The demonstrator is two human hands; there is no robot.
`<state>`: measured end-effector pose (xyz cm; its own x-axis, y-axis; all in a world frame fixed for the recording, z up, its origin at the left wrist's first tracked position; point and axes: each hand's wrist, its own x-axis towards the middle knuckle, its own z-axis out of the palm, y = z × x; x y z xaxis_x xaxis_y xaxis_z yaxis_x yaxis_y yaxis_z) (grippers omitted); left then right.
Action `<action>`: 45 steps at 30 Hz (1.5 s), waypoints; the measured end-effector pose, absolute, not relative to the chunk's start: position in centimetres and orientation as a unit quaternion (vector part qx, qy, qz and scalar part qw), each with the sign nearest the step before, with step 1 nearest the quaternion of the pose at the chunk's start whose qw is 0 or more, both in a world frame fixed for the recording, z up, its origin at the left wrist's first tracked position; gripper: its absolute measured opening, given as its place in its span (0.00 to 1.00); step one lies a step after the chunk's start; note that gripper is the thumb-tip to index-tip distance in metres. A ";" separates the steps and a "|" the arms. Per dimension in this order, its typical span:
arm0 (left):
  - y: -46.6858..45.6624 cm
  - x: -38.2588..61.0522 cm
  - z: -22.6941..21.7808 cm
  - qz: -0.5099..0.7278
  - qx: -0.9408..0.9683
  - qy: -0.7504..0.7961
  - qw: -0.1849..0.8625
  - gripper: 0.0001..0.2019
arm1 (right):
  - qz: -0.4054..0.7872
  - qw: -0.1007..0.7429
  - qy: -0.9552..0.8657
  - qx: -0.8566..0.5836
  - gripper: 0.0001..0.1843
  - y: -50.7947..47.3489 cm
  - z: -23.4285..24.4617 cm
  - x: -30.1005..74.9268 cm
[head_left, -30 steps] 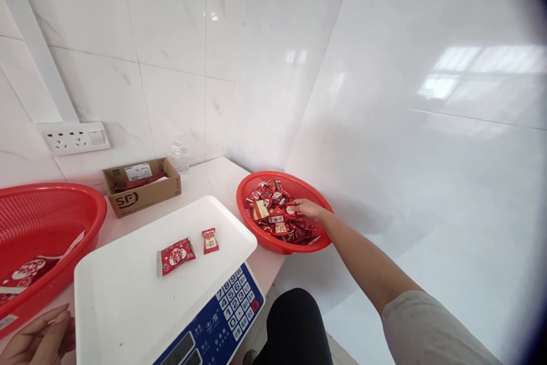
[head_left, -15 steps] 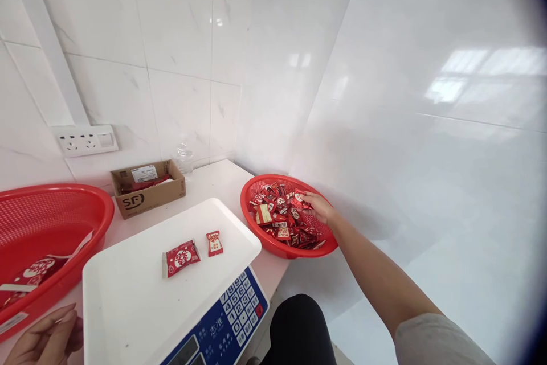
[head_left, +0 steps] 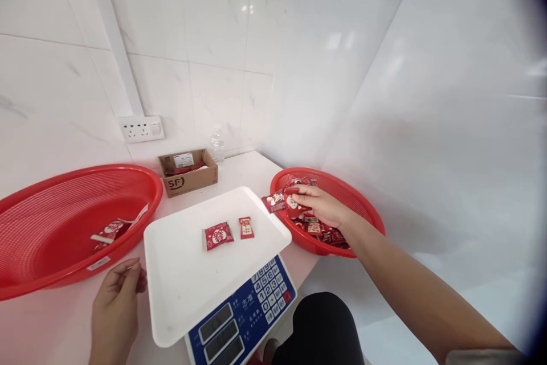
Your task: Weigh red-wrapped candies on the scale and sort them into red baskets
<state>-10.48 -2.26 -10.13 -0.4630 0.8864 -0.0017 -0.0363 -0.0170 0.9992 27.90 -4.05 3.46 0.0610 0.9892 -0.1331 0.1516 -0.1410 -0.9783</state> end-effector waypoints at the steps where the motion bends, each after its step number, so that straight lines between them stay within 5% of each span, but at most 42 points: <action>1: -2.4 -10.4 -10.0 0.614 0.355 0.590 0.385 0.18 | 0.490 0.407 -0.523 -0.566 0.11 -4.0 3.3 26.7; 7: -2.9 -10.3 -9.4 0.610 0.356 0.587 0.396 0.17 | 0.383 0.232 -0.725 -0.524 0.11 -2.9 1.7 21.6; 17: -2.9 -10.3 -9.2 0.592 0.360 0.598 0.403 0.16 | 0.148 0.330 -0.752 -0.551 0.11 -1.8 1.7 19.1; 33: -3.0 -10.2 -9.1 0.602 0.370 0.580 0.405 0.16 | 0.214 0.187 -0.789 -0.545 0.29 -3.6 -0.2 18.0; 45: -2.9 -10.2 -9.3 0.595 0.374 0.583 0.407 0.17 | 0.239 0.131 -0.814 -0.513 0.31 -4.0 -0.9 16.8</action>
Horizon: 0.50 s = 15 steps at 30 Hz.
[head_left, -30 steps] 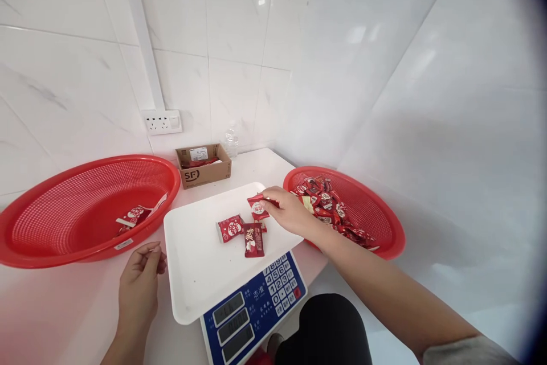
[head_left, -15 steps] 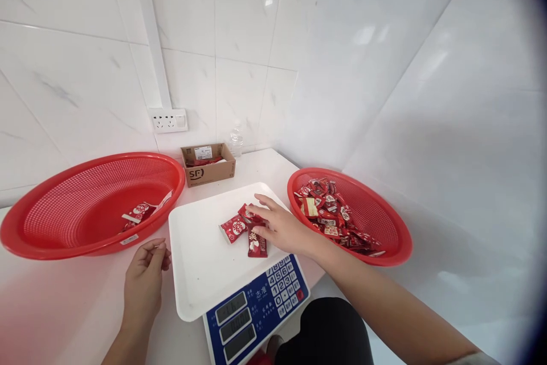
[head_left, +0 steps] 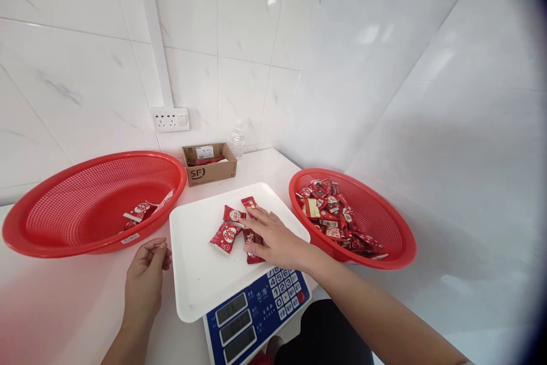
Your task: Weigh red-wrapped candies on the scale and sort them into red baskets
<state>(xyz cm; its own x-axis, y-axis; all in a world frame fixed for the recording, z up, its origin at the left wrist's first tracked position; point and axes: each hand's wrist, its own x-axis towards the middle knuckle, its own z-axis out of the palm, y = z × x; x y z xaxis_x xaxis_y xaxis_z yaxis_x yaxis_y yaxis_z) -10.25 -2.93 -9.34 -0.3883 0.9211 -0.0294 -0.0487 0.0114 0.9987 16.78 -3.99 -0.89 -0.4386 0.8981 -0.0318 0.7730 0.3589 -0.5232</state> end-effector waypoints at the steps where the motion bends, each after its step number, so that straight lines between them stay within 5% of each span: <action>1: -2.9 -10.3 -9.4 0.594 0.375 0.583 0.408 0.17 | 0.236 0.134 -0.816 -0.511 0.33 -4.1 -0.8 16.6; 8: -2.8 -10.4 -9.6 0.590 0.372 0.589 0.407 0.16 | 0.237 0.111 -0.858 -0.443 0.36 -4.3 -0.4 14.3; 15: -2.9 -10.3 -9.3 0.589 0.368 0.588 0.413 0.17 | 0.254 0.211 -0.843 -0.424 0.12 -3.5 0.2 14.8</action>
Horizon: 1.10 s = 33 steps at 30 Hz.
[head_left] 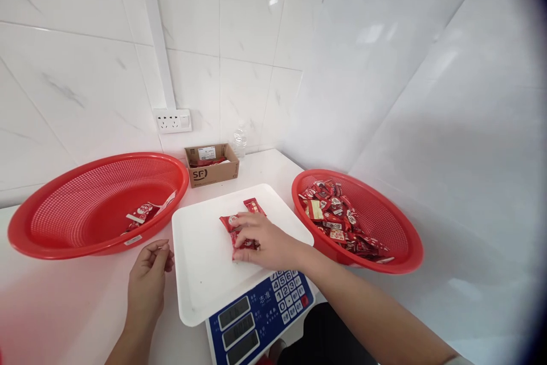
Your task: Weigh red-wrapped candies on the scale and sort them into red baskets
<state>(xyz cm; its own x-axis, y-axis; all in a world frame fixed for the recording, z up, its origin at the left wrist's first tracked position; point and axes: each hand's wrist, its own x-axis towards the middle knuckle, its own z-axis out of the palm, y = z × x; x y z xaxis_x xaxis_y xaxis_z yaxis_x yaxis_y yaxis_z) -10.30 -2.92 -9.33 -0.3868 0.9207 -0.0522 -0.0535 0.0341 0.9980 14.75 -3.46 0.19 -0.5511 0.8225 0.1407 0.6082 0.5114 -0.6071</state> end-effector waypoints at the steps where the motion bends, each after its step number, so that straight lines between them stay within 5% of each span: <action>1: -2.9 -10.2 -9.3 0.588 0.370 0.588 0.415 0.17 | 0.253 0.227 -0.832 -0.439 0.11 -3.2 0.3 15.0; 8: -3.1 -10.0 -9.0 0.583 0.372 0.588 0.420 0.17 | 0.241 0.113 -0.811 -0.521 0.38 -2.0 -0.3 15.4; 24: -3.2 -10.0 -8.8 0.584 0.381 0.585 0.413 0.17 | 0.206 0.121 -0.876 -0.419 0.30 -4.2 -0.4 13.8; 33: -3.4 -10.1 -8.6 0.589 0.373 0.589 0.408 0.16 | 0.179 0.233 -0.845 -0.447 0.17 -6.3 -1.0 16.5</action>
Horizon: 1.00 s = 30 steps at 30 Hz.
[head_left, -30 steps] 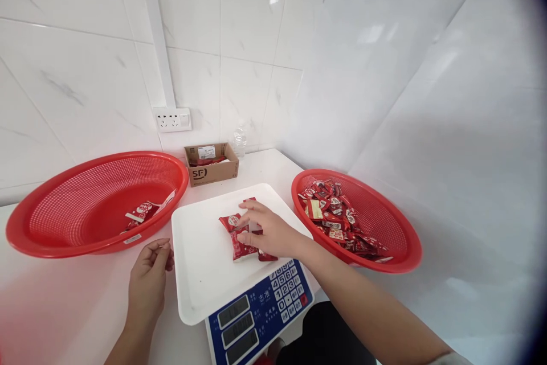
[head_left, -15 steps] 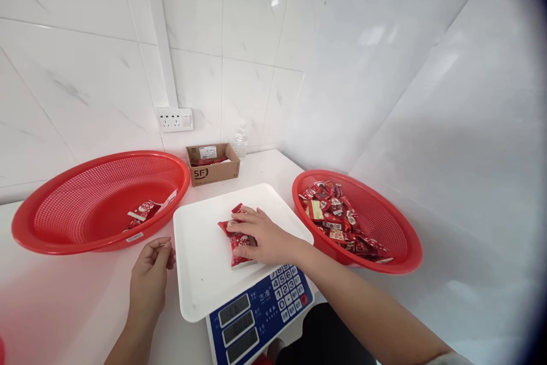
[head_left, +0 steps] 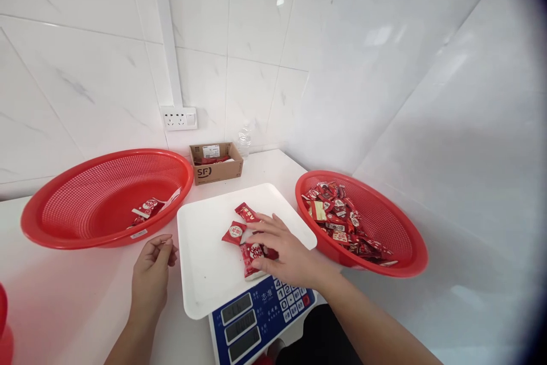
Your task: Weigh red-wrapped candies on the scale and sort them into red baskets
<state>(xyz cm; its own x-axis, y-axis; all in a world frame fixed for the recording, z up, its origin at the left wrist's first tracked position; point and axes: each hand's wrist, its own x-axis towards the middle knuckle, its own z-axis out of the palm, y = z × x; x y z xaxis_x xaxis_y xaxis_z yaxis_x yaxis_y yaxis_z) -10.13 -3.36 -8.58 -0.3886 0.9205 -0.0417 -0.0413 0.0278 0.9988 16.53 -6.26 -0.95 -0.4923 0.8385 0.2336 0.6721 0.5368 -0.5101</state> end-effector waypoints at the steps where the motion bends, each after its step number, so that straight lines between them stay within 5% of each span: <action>1: -3.4 -10.2 -8.6 0.592 0.371 0.588 0.408 0.16 | 0.167 0.261 -0.834 -0.456 0.17 -6.4 -1.3 17.2; 12: -5.9 -9.8 -4.3 0.644 0.398 0.606 0.243 0.12 | 0.018 0.559 -0.653 -0.510 0.08 -12.0 -7.3 23.4; 24: -7.3 -4.3 1.1 0.230 0.825 0.477 0.199 0.29 | 0.001 0.533 -0.609 -0.588 0.10 -16.6 -13.9 27.8; 30: -4.2 -0.3 1.6 0.055 0.912 0.361 0.188 0.43 | 0.126 0.504 -0.597 -0.611 0.18 -13.0 -13.6 26.7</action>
